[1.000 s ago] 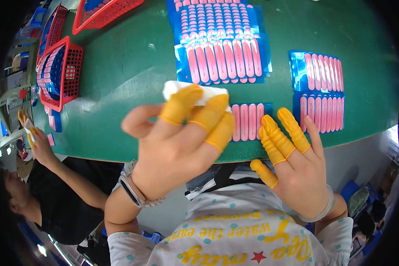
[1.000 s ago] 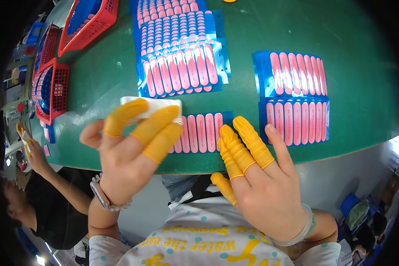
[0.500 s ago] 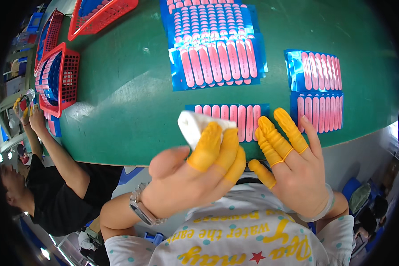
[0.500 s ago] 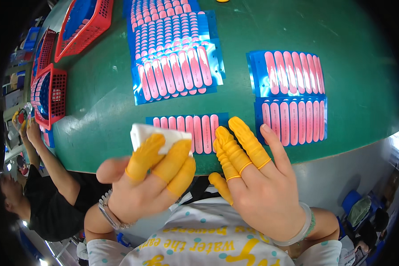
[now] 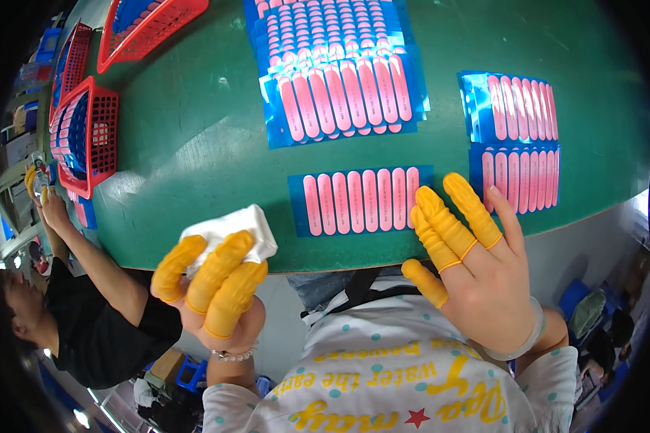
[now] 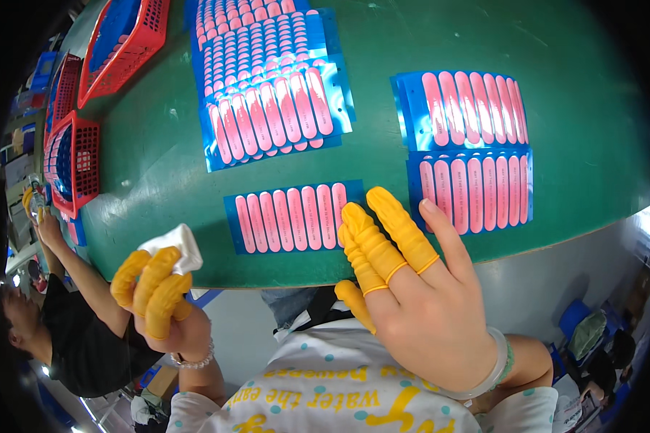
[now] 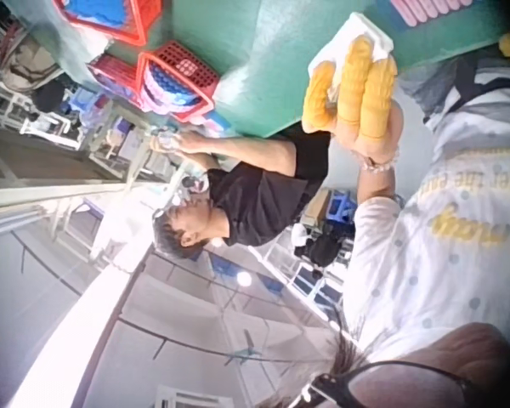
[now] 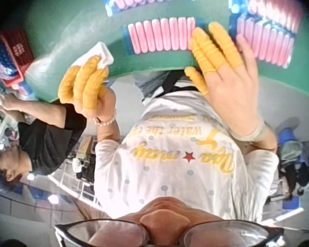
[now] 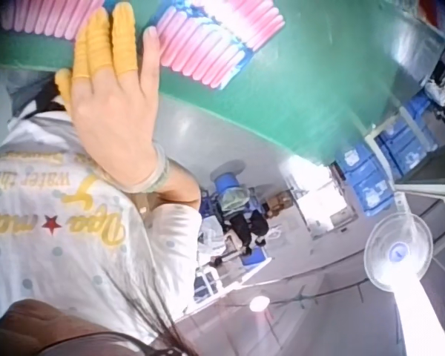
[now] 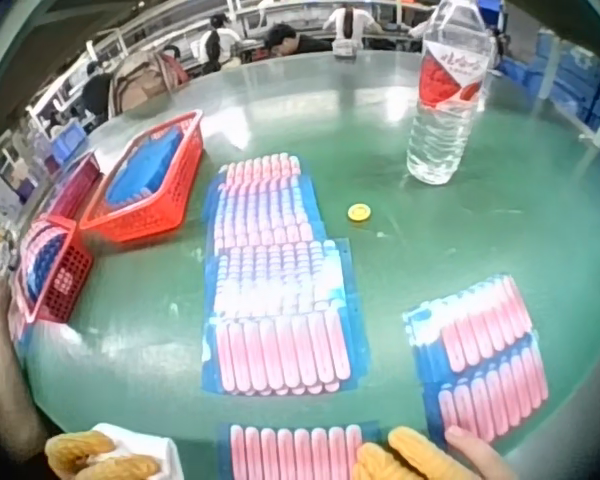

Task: The person cleans small pink plastic oval parts by wiping them with a cloth and liquid from a water bottle.

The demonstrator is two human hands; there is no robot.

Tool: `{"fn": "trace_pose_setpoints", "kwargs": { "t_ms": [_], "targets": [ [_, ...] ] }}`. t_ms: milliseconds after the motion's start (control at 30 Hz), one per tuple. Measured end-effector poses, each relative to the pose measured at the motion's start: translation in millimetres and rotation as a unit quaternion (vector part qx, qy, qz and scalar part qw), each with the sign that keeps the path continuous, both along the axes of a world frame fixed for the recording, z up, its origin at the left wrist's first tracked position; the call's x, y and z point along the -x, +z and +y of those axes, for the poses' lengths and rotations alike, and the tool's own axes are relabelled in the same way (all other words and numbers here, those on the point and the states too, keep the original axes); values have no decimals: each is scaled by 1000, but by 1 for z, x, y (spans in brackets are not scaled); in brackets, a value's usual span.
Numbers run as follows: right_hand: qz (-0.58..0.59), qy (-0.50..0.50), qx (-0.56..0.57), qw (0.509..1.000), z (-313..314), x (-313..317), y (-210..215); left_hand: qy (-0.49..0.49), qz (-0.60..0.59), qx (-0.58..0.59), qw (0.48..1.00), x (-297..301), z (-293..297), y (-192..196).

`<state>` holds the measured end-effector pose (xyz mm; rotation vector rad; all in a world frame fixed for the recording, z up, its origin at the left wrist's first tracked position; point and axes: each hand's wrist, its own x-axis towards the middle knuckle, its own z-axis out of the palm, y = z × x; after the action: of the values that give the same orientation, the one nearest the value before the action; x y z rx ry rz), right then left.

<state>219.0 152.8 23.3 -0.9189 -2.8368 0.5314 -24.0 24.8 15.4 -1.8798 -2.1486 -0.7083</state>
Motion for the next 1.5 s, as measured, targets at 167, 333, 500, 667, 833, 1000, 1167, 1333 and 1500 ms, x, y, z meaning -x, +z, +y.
{"fn": "trace_pose_setpoints", "kwargs": {
  "t_ms": [167, 333, 500, 667, 833, 1000, 1167, 1333, 1500],
  "targets": [
    [-11, -1, -3, 1000, 0, -1, 1, -117, 23, 51, 991, -23, -6, -5],
    [-4, 4, -1, 1000, 0, -3, -1, -195, 54, -9, 979, -41, 3, -16],
    [1, -2, 6, 1000, -1, -6, -3, -140, -4, -7, 990, -30, -10, -17],
    [4, 4, 6, 1000, 0, -7, -4, 8, 50, -34, 998, -1, -16, -27],
    [-16, 4, 15, 1000, 3, -5, -1, 43, 71, -56, 995, 16, -18, -39],
    [-23, 2, 30, 999, 9, -2, 5, 70, 35, -41, 996, 16, -14, -44],
    [8, -8, 35, 999, 16, 1, 3, 36, 65, -67, 995, 14, -6, -43],
    [32, -2, 29, 999, 20, 1, 3, 35, 71, -65, 995, 12, -3, -42],
    [67, -20, 8, 998, 14, -6, 6, 42, 75, -60, 994, 10, -3, -43]
  ]
}}
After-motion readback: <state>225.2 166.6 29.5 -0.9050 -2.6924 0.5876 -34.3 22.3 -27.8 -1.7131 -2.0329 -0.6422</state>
